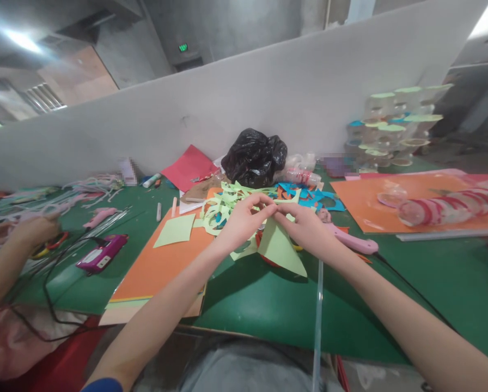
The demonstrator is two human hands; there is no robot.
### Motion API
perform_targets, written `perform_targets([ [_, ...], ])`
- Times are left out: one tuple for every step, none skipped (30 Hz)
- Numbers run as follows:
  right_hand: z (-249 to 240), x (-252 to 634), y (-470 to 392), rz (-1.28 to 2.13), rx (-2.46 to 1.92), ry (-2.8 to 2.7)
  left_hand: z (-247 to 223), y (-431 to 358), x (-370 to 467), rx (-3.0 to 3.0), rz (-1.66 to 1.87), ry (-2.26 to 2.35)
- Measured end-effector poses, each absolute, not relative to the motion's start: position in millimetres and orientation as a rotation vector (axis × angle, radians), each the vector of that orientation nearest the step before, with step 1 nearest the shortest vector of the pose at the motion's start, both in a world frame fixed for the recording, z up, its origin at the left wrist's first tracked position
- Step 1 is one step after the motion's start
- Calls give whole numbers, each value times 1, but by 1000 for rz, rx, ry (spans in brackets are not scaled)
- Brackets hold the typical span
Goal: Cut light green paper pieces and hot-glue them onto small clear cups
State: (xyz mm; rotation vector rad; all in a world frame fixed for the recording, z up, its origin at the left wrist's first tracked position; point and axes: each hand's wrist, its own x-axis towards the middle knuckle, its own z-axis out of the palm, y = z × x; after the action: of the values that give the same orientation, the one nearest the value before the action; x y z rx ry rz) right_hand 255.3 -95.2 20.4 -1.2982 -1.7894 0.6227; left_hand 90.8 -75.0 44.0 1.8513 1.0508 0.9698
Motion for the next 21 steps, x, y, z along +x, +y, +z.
perform_targets([
  [21, 255, -95, 622, -1296, -1797, 44, -75, 92, 1855, 985, 1057],
  [21, 255, -95, 623, -1293, -1797, 44, -75, 93, 1859, 1006, 1053],
  [21, 255, -95, 625, -1291, -1790, 44, -74, 94, 1854, 1032, 1046],
  [21, 256, -94, 624, -1290, -1776, 44, -73, 93, 1840, 1064, 1041],
  [20, 256, -93, 621, -1296, -1757, 44, -71, 92, 1816, 1102, 1039],
  [20, 256, -93, 615, -1305, -1741, 44, -67, 89, 1787, 1145, 1043],
  [19, 257, -92, 606, -1319, -1730, 44, -62, 85, 1755, 1197, 1058],
  [19, 257, -92, 595, -1336, -1728, 44, -56, 80, 1717, 1265, 1078],
  [18, 258, -91, 584, -1355, -1734, 44, -50, 73, 1685, 1327, 1103],
  [18, 258, -91, 573, -1371, -1743, 44, -43, 66, 1649, 1388, 1129],
  [17, 257, -90, 566, -1382, -1756, 44, -37, 59, 1604, 1446, 1148],
  [17, 257, -90, 561, -1389, -1770, 43, -32, 53, 1549, 1516, 1164],
  [16, 256, -90, 557, -1394, -1783, 42, -27, 48, 1524, 1544, 1168],
  [16, 256, -90, 556, -1399, -1797, 41, -24, 44, 1510, 1556, 1164],
  [15, 256, -90, 556, -1407, -1811, 39, -23, 42, 1508, 1558, 1161],
  [14, 256, -90, 557, -1416, -1823, 38, -23, 42, 1518, 1547, 1156],
  [13, 257, -90, 561, -1426, -1827, 36, -24, 43, 1521, 1530, 1153],
  [13, 258, -89, 569, -1433, -1821, 34, -26, 46, 1515, 1509, 1155],
  [12, 259, -89, 580, -1435, -1804, 32, -27, 49, 1498, 1475, 1162],
  [12, 261, -88, 592, -1432, -1779, 30, -29, 52, 1483, 1431, 1177],
  [11, 262, -88, 604, -1426, -1754, 28, -31, 55, 1470, 1368, 1173],
])
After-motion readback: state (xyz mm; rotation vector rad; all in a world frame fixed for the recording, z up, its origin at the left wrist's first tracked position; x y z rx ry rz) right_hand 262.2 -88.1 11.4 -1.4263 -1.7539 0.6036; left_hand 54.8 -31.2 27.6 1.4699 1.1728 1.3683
